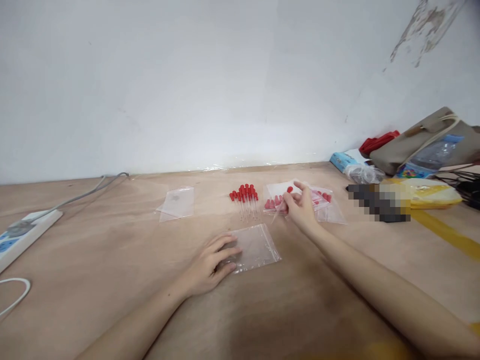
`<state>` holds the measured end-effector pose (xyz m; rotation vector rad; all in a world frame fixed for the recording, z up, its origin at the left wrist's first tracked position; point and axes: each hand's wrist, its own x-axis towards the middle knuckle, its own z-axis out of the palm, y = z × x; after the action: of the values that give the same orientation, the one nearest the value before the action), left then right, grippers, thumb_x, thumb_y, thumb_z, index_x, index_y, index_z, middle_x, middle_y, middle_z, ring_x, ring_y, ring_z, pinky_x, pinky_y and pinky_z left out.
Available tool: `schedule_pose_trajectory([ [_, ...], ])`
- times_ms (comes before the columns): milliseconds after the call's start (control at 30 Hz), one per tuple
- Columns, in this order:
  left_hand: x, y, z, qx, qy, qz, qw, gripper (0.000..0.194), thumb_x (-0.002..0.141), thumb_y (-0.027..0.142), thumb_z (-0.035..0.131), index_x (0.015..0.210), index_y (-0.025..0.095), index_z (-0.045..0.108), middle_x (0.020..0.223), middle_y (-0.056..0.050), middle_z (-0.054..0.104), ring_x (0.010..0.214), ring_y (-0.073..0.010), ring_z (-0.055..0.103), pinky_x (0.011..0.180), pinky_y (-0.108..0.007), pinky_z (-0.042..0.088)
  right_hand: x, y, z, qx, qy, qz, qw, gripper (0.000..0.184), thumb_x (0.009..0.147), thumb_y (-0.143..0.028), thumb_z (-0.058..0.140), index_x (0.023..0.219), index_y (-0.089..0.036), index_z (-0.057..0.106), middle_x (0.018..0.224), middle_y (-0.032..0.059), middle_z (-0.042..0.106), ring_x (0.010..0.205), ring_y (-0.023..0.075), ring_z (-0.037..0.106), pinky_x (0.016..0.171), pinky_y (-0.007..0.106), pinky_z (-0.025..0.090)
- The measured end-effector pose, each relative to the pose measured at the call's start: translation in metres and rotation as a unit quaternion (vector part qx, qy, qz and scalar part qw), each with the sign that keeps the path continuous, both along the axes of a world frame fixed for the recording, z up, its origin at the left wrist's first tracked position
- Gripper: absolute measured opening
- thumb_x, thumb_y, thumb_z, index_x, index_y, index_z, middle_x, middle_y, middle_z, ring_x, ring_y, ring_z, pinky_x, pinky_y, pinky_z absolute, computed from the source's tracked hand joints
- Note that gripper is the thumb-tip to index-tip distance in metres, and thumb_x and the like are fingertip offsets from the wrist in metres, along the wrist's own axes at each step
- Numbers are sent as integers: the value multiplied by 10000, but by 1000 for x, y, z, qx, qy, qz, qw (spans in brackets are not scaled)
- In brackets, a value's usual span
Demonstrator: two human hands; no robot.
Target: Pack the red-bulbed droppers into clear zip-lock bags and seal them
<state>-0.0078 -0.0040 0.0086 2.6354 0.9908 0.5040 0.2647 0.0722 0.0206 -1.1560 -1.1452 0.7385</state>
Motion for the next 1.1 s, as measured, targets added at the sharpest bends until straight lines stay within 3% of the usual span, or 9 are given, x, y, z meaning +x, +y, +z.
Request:
schedule_pose_trajectory([
  [133,1,1,0,-12,-11,-9,1000,352,865,299,462,1213,260,497,1277,-63,472,1185,-225,418,1011,-431,325,13,-34,-18,-21,99,-9,995,426,682,-397,591,1016,-241,378,565,-91,495,455,89,506,470,217,429],
  [333,1,2,-2,-13,-10,-6,1000,384,865,316,466,1244,256,459,1286,-55,468,1191,-215,415,1027,-431,305,9,-36,-29,-64,174,-4,983,413,639,-377,635,924,-252,364,632,-87,535,474,92,545,452,219,453],
  [567,3,2,0,-18,-7,-10,1000,420,866,310,464,1278,246,416,1289,-63,467,1195,-221,411,1030,-437,295,-3,-46,-29,-114,230,43,966,404,621,-356,667,874,-249,372,641,-83,567,529,101,597,513,235,495],
  [667,3,4,-1,-22,-8,4,1000,463,865,314,467,1313,259,362,1383,-60,339,1240,-228,351,1016,-413,322,-1,-50,-25,-166,184,128,960,373,591,-326,706,809,-215,424,655,-61,593,561,99,608,567,243,505],
  [800,3,6,-2,-26,-5,4,1000,481,872,323,456,1332,286,321,1418,-36,268,1265,-228,309,1022,-394,318,9,-49,-18,-227,54,278,932,306,584,-306,724,727,-166,493,614,-34,608,515,72,561,502,194,455],
  [1000,5,5,0,-23,6,-3,1000,486,877,304,448,1340,288,302,1408,-29,293,1263,-221,311,1027,-392,311,9,-49,-15,-211,43,359,908,275,598,-303,717,732,-163,521,670,-31,612,552,65,540,529,197,449],
  [1100,6,4,1,-17,10,-5,1000,479,880,312,442,1339,284,307,1396,-35,316,1256,-222,323,1021,-398,318,4,-52,-17,-205,27,354,912,262,622,-317,699,768,-164,544,698,-18,622,555,68,540,532,201,448],
])
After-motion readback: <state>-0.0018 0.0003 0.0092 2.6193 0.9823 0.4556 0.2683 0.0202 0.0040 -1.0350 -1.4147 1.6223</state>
